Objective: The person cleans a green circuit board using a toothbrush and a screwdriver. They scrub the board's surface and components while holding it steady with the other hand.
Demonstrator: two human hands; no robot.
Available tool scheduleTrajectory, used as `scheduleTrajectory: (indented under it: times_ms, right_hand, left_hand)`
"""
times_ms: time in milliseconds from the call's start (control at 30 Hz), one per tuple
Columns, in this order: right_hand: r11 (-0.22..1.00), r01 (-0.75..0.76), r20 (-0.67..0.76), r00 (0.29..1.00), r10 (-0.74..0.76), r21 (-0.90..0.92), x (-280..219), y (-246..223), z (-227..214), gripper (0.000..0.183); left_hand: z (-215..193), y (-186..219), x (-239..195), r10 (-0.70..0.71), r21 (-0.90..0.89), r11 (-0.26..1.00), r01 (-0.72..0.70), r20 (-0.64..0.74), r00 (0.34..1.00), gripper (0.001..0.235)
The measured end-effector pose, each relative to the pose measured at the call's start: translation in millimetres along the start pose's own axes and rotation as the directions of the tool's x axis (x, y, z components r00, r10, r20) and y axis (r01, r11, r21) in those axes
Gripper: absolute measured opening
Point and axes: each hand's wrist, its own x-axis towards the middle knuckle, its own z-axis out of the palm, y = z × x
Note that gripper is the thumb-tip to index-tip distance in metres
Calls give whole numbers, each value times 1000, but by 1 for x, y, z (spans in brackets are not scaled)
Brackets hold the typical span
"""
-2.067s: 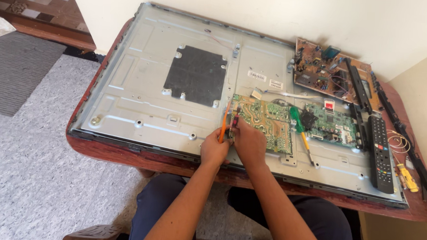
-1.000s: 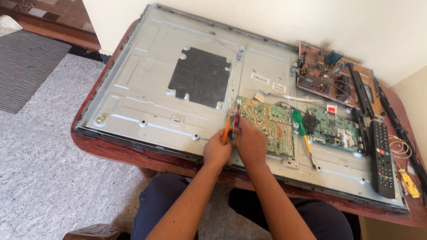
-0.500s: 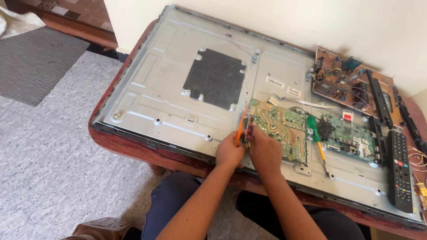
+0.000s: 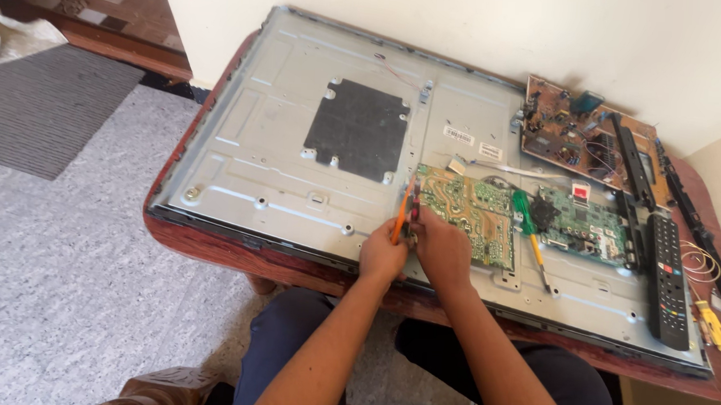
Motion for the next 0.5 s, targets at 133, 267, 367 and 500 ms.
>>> scheduleTrajectory:
  times_ms: [133,267,367,500]
  right_hand:
    - [971,13,-119,993,16,238,11,6,3,16]
    - [925,-43,-94,992,84,377,-1,9,2,16]
    - [969,-29,-60,997,45,246,1,2,-6,14]
    - [996,-13,15,1000,12,90,10,-10,-15,13]
  left_hand:
    - [-1,0,6,1,-41,999,-1,5,1000,49]
    - [4,-14,14,-12,-130,991,19,57,998,52]
    - [5,-16,22,-15,-223,974,37,100,995,52]
    - [6,-17,24,-52,-264,961,88,141,989,52]
